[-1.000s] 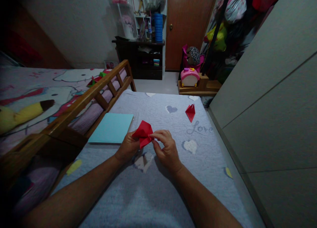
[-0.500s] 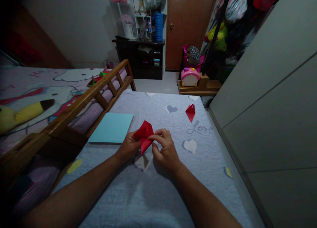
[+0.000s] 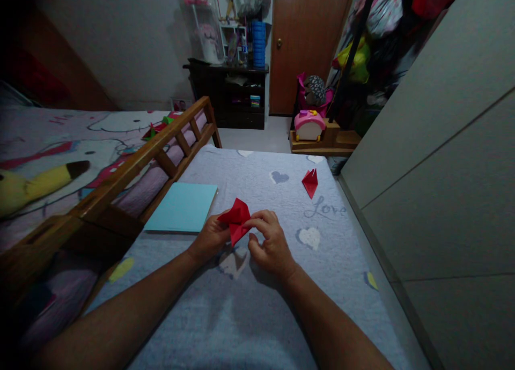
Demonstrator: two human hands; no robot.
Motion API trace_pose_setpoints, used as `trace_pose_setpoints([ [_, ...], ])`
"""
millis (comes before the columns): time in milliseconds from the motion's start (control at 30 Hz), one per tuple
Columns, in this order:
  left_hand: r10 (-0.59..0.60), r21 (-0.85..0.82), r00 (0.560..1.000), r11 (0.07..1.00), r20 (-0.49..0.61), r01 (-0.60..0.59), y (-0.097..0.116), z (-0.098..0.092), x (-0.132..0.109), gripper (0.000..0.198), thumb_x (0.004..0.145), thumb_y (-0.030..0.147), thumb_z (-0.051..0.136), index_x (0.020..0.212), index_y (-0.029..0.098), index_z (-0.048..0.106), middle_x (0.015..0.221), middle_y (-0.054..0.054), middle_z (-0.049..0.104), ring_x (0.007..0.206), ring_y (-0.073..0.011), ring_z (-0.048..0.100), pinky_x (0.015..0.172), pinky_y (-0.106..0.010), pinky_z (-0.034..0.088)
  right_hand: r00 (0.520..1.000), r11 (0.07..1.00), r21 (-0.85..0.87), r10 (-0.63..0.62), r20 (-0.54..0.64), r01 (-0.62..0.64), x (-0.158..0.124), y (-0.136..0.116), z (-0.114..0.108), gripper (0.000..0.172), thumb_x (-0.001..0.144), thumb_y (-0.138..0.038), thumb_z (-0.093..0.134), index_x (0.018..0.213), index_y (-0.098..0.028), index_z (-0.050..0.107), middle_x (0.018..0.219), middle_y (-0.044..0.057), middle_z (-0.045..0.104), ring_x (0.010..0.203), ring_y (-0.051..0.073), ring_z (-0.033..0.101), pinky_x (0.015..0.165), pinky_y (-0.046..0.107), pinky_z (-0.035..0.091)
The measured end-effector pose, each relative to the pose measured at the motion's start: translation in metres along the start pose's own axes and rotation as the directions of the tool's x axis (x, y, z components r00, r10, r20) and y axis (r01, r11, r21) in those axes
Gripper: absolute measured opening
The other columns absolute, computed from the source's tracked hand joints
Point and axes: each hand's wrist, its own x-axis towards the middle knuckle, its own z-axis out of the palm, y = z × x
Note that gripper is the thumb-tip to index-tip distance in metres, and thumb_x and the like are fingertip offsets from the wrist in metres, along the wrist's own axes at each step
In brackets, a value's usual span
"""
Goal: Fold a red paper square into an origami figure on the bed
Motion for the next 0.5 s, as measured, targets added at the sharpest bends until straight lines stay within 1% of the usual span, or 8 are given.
trace_pose_setpoints([
  [67,-0.012,-0.002,1.000,1.000,0.017,0.012,-0.002,-0.001,0.001,0.018,0.071,0.031,0.081,0.077,0.016,0.072,0.069,0.000,0.067,0.071,-0.0161,0.061,0.076,-0.028,0.050,0.999,0.998,0.059,0.035,-0.004,-0.034,0.000,0.000,0.000,0.032,0.077,-0.005,0.051,0.098,-0.022,0.068,0.099,0.005,0.059,0.097,0.022,0.055,0.087,0.040,0.044],
  [133,-0.024,-0.005,0.999,1.000,0.032,0.025,-0.004,-0.002,0.001,0.021,0.070,0.031,0.082,0.080,0.016,0.073,0.071,-0.001,0.070,0.074,-0.0175,0.063,0.079,-0.030,0.051,0.991,0.974,0.188,0.132,-0.030,-0.124,0.000,0.001,0.001,0.025,0.081,-0.009,0.051,0.096,-0.023,0.066,0.096,0.004,0.060,0.094,0.020,0.057,0.085,0.038,0.045],
  [167,-0.028,-0.008,0.999,1.000,0.040,0.029,-0.004,-0.002,0.001,0.023,0.069,0.032,0.083,0.082,0.016,0.074,0.073,-0.002,0.071,0.076,-0.0182,0.064,0.081,-0.031,0.051,0.978,0.942,0.283,0.201,-0.051,-0.179,0.001,0.002,0.002,0.020,0.083,-0.012,0.053,0.096,-0.023,0.063,0.093,0.003,0.060,0.089,0.019,0.058,0.082,0.036,0.046],
  [233,-0.039,-0.016,0.997,0.999,0.067,0.040,-0.003,-0.002,0.002,0.026,0.068,0.032,0.084,0.087,0.016,0.075,0.077,-0.003,0.073,0.079,-0.0192,0.066,0.084,-0.032,0.051,0.932,0.825,0.494,0.355,-0.074,-0.275,0.002,0.006,0.004,0.014,0.086,-0.020,0.058,0.099,-0.024,0.058,0.085,-0.001,0.061,0.078,0.016,0.058,0.074,0.032,0.047],
  [300,-0.048,-0.025,0.995,0.998,0.086,0.050,-0.001,-0.001,0.002,0.029,0.068,0.033,0.084,0.090,0.016,0.075,0.079,-0.004,0.074,0.080,-0.0193,0.067,0.086,-0.033,0.051,0.879,0.681,0.649,0.476,-0.042,-0.338,0.004,0.010,0.005,0.020,0.084,-0.027,0.065,0.102,-0.025,0.056,0.079,-0.003,0.062,0.069,0.014,0.058,0.066,0.028,0.048],
  [367,-0.043,-0.028,0.996,0.999,0.082,0.045,0.000,-0.001,0.003,0.030,0.068,0.031,0.085,0.091,0.016,0.074,0.081,-0.004,0.074,0.081,-0.0189,0.067,0.084,-0.032,0.052,0.836,0.568,0.719,0.548,0.034,-0.402,0.006,0.014,0.006,0.023,0.081,-0.032,0.071,0.100,-0.023,0.059,0.077,-0.003,0.063,0.063,0.012,0.058,0.061,0.026,0.047],
  [400,-0.036,-0.025,0.996,0.999,0.075,0.038,0.000,-0.001,0.003,0.030,0.068,0.031,0.085,0.091,0.015,0.074,0.083,-0.004,0.074,0.081,-0.0187,0.066,0.083,-0.031,0.052,0.819,0.527,0.732,0.568,0.073,-0.431,0.006,0.015,0.006,0.023,0.080,-0.034,0.073,0.097,-0.022,0.062,0.076,-0.003,0.064,0.062,0.012,0.057,0.060,0.025,0.047],
  [500,-0.012,-0.020,0.997,1.000,0.071,0.013,-0.001,-0.001,0.003,0.031,0.069,0.027,0.084,0.094,0.015,0.070,0.091,-0.005,0.073,0.085,-0.0175,0.066,0.082,-0.028,0.052,0.802,0.472,0.739,0.577,0.153,-0.480,0.007,0.015,0.006,0.020,0.080,-0.037,0.074,0.086,-0.019,0.069,0.073,-0.001,0.067,0.060,0.011,0.056,0.058,0.023,0.046],
])
